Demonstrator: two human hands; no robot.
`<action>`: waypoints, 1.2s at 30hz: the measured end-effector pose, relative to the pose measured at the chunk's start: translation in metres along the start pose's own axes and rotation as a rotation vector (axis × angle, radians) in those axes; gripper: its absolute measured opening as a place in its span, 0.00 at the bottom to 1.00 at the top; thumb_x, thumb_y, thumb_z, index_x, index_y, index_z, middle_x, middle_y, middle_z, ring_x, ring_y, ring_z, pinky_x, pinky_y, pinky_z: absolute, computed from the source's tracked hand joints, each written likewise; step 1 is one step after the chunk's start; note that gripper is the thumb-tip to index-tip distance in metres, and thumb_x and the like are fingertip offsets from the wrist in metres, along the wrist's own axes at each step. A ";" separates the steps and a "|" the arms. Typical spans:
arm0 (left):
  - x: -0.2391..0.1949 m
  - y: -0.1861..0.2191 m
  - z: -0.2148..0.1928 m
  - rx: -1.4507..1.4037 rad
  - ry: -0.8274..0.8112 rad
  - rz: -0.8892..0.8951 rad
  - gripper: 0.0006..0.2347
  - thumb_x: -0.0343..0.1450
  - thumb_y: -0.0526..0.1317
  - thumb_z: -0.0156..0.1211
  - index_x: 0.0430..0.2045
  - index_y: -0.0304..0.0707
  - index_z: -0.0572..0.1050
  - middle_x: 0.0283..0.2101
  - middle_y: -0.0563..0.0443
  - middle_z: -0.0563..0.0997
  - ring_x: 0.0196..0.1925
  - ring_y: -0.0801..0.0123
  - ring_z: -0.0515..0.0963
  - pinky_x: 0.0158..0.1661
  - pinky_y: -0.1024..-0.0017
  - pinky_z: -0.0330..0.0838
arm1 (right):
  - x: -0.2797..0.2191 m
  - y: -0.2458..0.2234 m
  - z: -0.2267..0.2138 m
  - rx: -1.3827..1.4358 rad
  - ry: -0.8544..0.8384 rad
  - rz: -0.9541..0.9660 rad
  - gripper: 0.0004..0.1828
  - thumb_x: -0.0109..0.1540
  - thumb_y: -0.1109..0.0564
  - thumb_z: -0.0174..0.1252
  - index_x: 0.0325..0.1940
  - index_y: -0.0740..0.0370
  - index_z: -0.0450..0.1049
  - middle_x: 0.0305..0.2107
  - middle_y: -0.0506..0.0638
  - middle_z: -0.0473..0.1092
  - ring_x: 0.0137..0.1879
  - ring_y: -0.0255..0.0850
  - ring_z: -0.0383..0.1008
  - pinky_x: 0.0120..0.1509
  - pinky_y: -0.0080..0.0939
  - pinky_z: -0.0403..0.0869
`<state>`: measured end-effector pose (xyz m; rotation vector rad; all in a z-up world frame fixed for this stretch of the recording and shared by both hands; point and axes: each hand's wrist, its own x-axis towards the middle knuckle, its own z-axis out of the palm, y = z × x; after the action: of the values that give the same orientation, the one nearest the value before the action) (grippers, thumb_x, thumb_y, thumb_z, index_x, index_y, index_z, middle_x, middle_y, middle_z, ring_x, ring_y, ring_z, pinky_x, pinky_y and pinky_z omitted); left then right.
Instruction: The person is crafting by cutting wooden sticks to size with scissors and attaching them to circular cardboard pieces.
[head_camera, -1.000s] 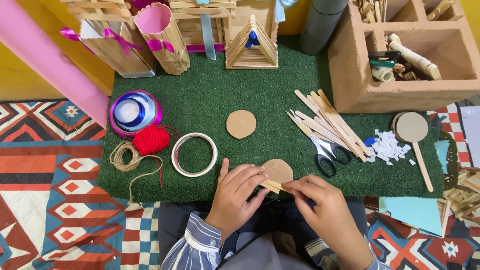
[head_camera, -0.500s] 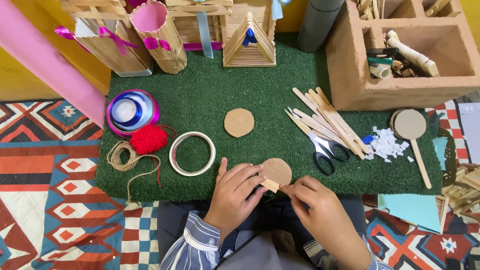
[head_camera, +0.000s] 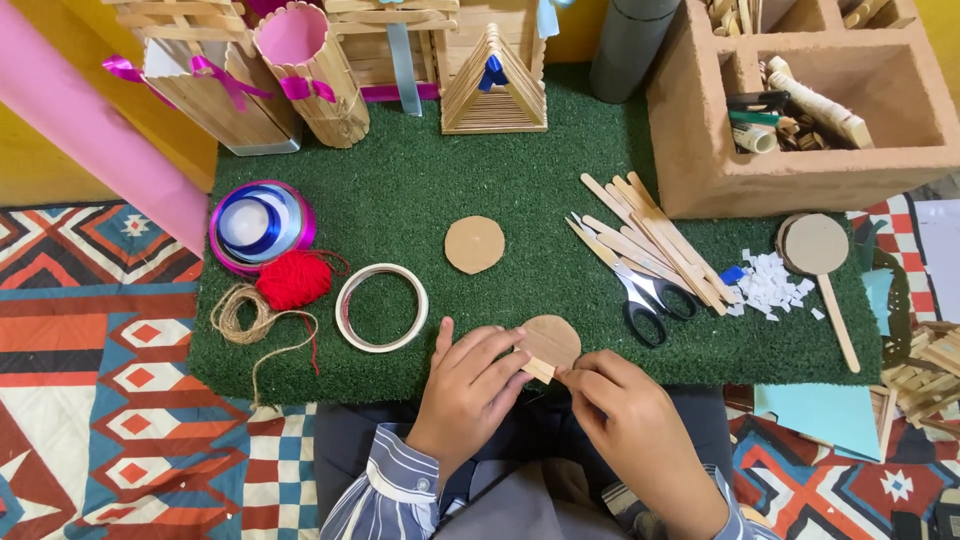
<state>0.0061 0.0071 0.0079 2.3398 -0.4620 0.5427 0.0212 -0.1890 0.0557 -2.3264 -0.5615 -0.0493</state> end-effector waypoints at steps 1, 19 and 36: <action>-0.001 0.000 0.001 0.000 -0.001 -0.001 0.09 0.67 0.35 0.68 0.39 0.42 0.79 0.52 0.54 0.81 0.55 0.66 0.79 0.72 0.51 0.41 | -0.001 0.000 0.001 0.000 -0.001 0.001 0.10 0.52 0.67 0.62 0.37 0.60 0.79 0.34 0.44 0.75 0.32 0.39 0.74 0.37 0.37 0.73; -0.001 -0.001 0.001 0.079 -0.006 0.019 0.10 0.68 0.36 0.67 0.42 0.41 0.79 0.54 0.55 0.81 0.59 0.64 0.77 0.71 0.50 0.40 | -0.008 0.005 0.037 -0.304 0.279 -0.234 0.14 0.55 0.59 0.69 0.45 0.57 0.80 0.44 0.46 0.72 0.47 0.44 0.73 0.52 0.45 0.72; 0.007 0.015 0.004 -0.298 0.142 -0.259 0.23 0.64 0.27 0.67 0.54 0.29 0.69 0.55 0.43 0.72 0.51 0.61 0.80 0.54 0.67 0.76 | -0.007 0.013 0.044 -0.031 0.355 -0.214 0.13 0.53 0.67 0.69 0.40 0.64 0.78 0.41 0.51 0.74 0.43 0.45 0.75 0.48 0.42 0.75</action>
<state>0.0056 -0.0072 0.0169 2.0200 -0.1566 0.4761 0.0144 -0.1703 0.0137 -2.2069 -0.6256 -0.5630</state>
